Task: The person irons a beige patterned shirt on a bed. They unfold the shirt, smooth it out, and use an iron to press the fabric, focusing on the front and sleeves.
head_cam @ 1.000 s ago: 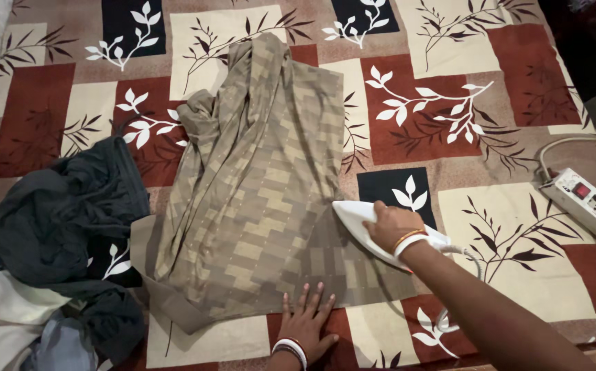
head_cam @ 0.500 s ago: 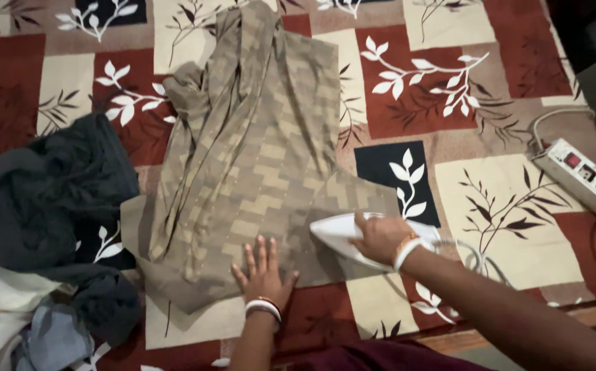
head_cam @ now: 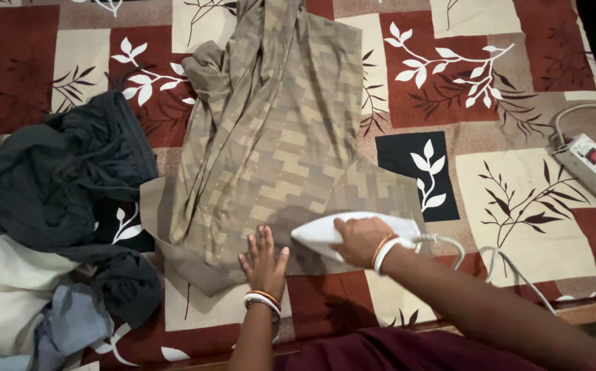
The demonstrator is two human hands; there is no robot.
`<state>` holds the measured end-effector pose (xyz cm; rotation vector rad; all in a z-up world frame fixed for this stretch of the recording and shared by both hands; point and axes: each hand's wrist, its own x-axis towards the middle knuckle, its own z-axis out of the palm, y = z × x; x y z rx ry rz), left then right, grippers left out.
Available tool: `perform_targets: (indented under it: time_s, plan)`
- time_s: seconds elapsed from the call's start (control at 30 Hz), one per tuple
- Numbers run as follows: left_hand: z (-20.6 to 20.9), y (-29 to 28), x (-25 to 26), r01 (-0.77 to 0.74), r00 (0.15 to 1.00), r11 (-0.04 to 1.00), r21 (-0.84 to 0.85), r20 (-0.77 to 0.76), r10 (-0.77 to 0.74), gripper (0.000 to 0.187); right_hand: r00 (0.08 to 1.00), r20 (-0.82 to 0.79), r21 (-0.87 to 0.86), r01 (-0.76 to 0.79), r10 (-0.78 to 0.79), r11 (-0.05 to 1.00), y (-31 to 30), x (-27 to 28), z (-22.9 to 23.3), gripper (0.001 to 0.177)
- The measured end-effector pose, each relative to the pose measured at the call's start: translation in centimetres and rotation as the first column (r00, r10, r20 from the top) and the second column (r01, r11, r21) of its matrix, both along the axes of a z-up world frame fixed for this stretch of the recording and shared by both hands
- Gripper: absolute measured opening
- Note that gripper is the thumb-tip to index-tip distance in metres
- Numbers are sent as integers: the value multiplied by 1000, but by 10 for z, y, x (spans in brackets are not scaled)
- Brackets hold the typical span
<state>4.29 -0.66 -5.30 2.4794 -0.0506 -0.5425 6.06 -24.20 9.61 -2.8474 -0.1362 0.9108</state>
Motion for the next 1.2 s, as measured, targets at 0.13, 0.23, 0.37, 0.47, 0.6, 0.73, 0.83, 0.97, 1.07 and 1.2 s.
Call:
perform_targets:
  time_s: [0.13, 0.23, 0.37, 0.47, 0.6, 0.73, 0.83, 0.97, 1.07, 1.2]
  plan:
    - [-17, 2, -3, 2, 999, 1000, -15, 34, -1, 70, 995, 86, 10, -56, 55, 998, 10, -12, -2, 46]
    - [-20, 2, -1, 55, 998, 997, 51, 0, -56, 69, 994, 101, -32, 41, -37, 999, 2, 5, -5, 46]
    - [-12, 1, 0, 97, 995, 991, 93, -37, -94, 74, 960, 137, -59, 253, -243, 966, -29, 25, -1, 46]
    - [0, -1, 3, 108, 993, 988, 106, -53, -103, 79, 959, 165, -85, 248, -232, 965, -44, 14, 6, 48]
    - [17, -2, 2, 157, 986, 968, 198, -82, -143, 97, 966, 130, -94, 236, -223, 967, -47, -6, 10, 52]
    - [30, -6, 5, 214, 973, 934, 285, -150, -177, 114, 943, 155, -133, 316, -296, 939, -60, 12, 9, 50]
    - [37, -8, 6, 220, 970, 929, 298, -165, -176, 115, 901, 167, -151, 425, -401, 892, -80, 27, 12, 48]
    - [43, -8, 10, 227, 965, 923, 312, -202, -169, 118, 851, 154, -161, 523, -503, 837, -105, 24, 15, 47]
    - [43, -10, 10, 231, 963, 922, 312, -208, -171, 119, 847, 171, -192, 530, -504, 826, -123, 15, 10, 50]
    - [44, -11, 9, 242, 963, 901, 360, -205, -176, 118, 813, 222, -190, 577, -538, 794, -152, 14, -1, 52]
